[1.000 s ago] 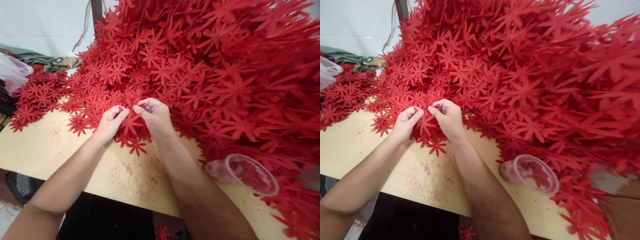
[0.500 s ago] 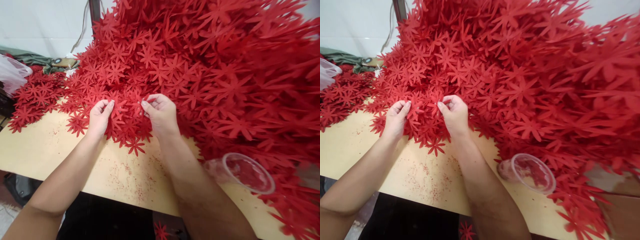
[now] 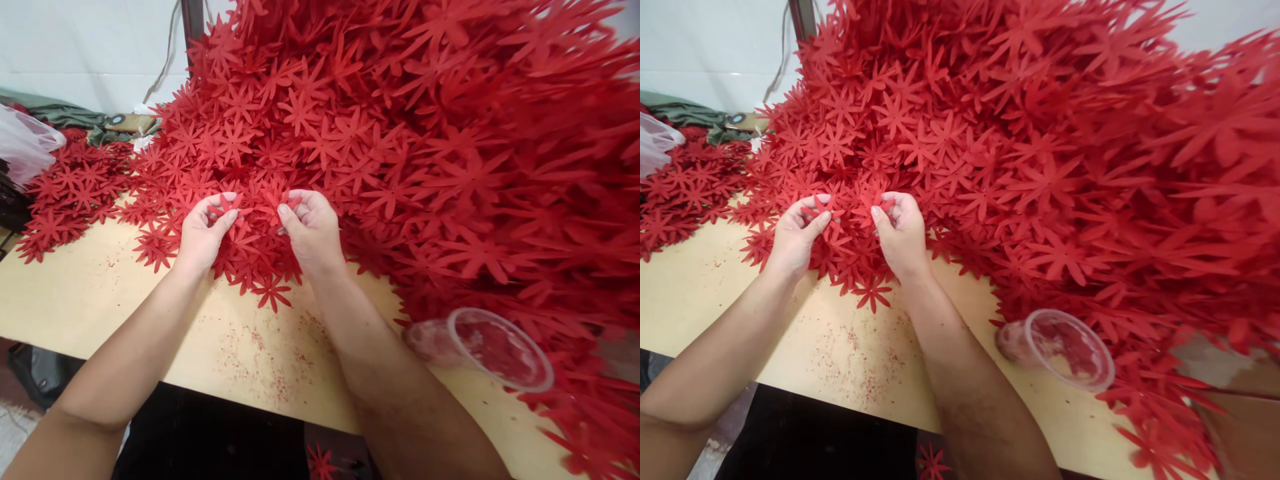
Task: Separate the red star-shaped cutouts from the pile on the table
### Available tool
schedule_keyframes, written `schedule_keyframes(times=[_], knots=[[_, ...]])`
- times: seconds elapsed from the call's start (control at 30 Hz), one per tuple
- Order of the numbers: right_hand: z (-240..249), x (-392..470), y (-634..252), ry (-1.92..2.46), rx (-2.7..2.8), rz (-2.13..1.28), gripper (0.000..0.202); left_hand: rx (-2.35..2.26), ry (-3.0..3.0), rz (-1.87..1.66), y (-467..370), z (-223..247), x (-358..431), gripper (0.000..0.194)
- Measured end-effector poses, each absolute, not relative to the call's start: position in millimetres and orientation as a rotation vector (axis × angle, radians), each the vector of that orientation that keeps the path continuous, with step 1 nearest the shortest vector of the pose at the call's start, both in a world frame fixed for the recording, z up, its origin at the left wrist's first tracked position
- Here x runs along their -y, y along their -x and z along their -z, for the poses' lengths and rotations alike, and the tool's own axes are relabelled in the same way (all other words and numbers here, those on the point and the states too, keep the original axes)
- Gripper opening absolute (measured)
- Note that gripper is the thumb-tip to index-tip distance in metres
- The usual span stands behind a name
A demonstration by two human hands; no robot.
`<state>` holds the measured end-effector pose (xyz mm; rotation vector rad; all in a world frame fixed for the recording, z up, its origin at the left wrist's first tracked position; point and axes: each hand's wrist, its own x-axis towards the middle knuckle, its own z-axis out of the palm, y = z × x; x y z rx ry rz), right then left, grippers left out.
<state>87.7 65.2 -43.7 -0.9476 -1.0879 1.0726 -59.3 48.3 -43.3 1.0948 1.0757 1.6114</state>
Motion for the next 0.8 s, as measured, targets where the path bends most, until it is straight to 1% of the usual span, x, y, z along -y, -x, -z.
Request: schedule_keyframes(times=[0.07,0.2,0.43,0.53,0.6,0.7,0.8], knots=[[43.6,-64.1,-86.6,0.949,1.108,-1.103,0.024,-1.064,-1.092,-1.585,58.7,41.8,-47.1,0.025],[41.3,-61.4,-86.9,1.033,1.165,-1.06,0.022,-1.033,-1.057,-1.578,56.9,39.1,-45.4,0.026],[47.9,-63.0,-90.4,1.136,1.328,-0.745,0.026,-1.091,-1.106,-1.604,57.4,40.5,-50.1,0.024],[48.8,-60.9,-88.5,1.09,1.415,-0.584,0.034,-1.167,-1.108,-1.617,55.4,39.2,-49.2,0.023],[46.6,-56.6,-84.8,1.033,1.465,-0.65,0.039,-1.213,-1.101,-1.6,52.6,38.2,-46.4,0.023],[44.1,-49.0,-76.7,0.923,1.497,-0.971,0.044,-1.177,-1.151,-1.548,48.1,38.1,-41.4,0.027],[46.9,-45.4,-69.7,0.851,1.509,-1.17,0.038,-1.116,-1.19,-1.535,45.5,39.6,-38.2,0.038]])
